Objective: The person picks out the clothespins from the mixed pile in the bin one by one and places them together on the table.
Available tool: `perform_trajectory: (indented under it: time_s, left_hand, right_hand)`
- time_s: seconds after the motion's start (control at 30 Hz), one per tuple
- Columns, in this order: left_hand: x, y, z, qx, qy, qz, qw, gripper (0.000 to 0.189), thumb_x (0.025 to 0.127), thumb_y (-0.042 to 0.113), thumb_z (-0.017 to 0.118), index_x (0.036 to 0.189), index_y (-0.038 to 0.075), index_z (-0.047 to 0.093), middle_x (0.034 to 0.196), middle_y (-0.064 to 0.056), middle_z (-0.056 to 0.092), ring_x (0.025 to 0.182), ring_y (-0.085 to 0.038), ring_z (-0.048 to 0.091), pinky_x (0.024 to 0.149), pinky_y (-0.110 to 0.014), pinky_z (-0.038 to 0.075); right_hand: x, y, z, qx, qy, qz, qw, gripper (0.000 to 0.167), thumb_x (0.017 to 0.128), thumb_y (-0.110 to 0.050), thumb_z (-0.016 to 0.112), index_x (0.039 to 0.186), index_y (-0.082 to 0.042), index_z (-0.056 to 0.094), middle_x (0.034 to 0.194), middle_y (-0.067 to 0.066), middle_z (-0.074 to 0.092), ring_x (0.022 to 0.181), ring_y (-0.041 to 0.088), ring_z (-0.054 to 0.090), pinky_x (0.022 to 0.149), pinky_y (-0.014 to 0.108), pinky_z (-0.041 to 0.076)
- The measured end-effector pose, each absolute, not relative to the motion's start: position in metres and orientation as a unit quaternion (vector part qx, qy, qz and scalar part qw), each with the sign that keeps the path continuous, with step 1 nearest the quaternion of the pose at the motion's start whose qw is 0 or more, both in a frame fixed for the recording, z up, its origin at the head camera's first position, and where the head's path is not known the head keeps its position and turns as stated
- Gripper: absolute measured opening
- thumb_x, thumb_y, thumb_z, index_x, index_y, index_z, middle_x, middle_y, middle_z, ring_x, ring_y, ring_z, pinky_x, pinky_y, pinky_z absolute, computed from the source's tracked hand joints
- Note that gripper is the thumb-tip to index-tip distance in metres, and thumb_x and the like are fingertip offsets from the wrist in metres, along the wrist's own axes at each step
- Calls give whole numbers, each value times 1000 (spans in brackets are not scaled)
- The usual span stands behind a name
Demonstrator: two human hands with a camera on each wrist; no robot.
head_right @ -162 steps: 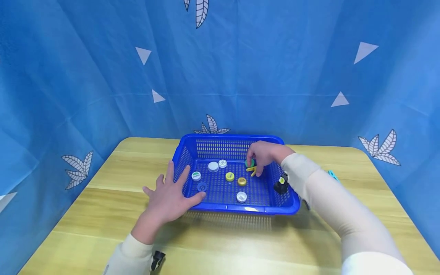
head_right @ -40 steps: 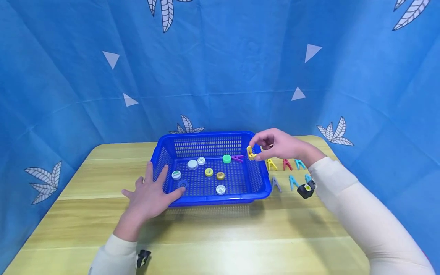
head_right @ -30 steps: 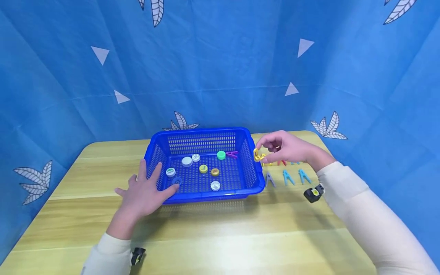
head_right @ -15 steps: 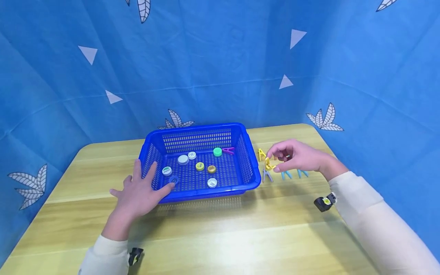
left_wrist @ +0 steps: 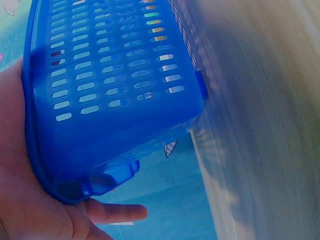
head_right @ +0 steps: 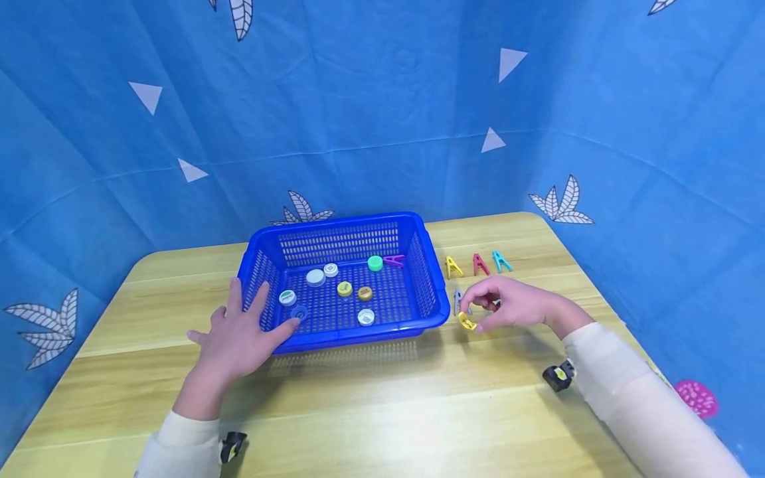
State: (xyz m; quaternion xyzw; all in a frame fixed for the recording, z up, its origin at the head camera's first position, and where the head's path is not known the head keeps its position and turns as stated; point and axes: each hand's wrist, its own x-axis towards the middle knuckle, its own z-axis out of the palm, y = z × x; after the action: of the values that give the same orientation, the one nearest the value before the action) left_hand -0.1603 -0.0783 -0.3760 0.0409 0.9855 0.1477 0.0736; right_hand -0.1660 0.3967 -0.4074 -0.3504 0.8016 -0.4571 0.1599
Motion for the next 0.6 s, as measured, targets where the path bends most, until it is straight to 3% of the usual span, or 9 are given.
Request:
perform_trajectory:
  time_s: [0.17, 0.37, 0.6]
  left_hand:
    - [-160, -79, -377, 43, 986, 146, 70, 106, 85, 82, 44, 162, 15, 16, 162, -25, -14, 134, -69, 14, 82, -91, -7]
    - [-158, -80, -376, 44, 986, 143, 73, 106, 84, 84, 40, 162, 16, 16, 162, -25, -14, 133, -69, 15, 82, -91, -6]
    - [-158, -78, -373, 48, 987, 134, 73, 106, 85, 85, 38, 162, 15, 16, 162, -26, -14, 132, -70, 16, 81, -91, -5]
  right_hand:
    - [-161, 394, -419, -349, 819, -427, 159, 30, 81, -2, 81, 105, -15, 70, 73, 23, 43, 60, 29, 42, 53, 31, 39]
    - [-157, 388, -431, -368, 836, -380, 144, 32, 77, -4, 83, 104, -17, 73, 80, 9, 59, 64, 30, 47, 57, 26, 41]
    - [-160, 392, -440, -364, 836, -385, 141, 34, 76, -2, 83, 106, -17, 73, 84, 5, 61, 68, 28, 49, 59, 29, 42]
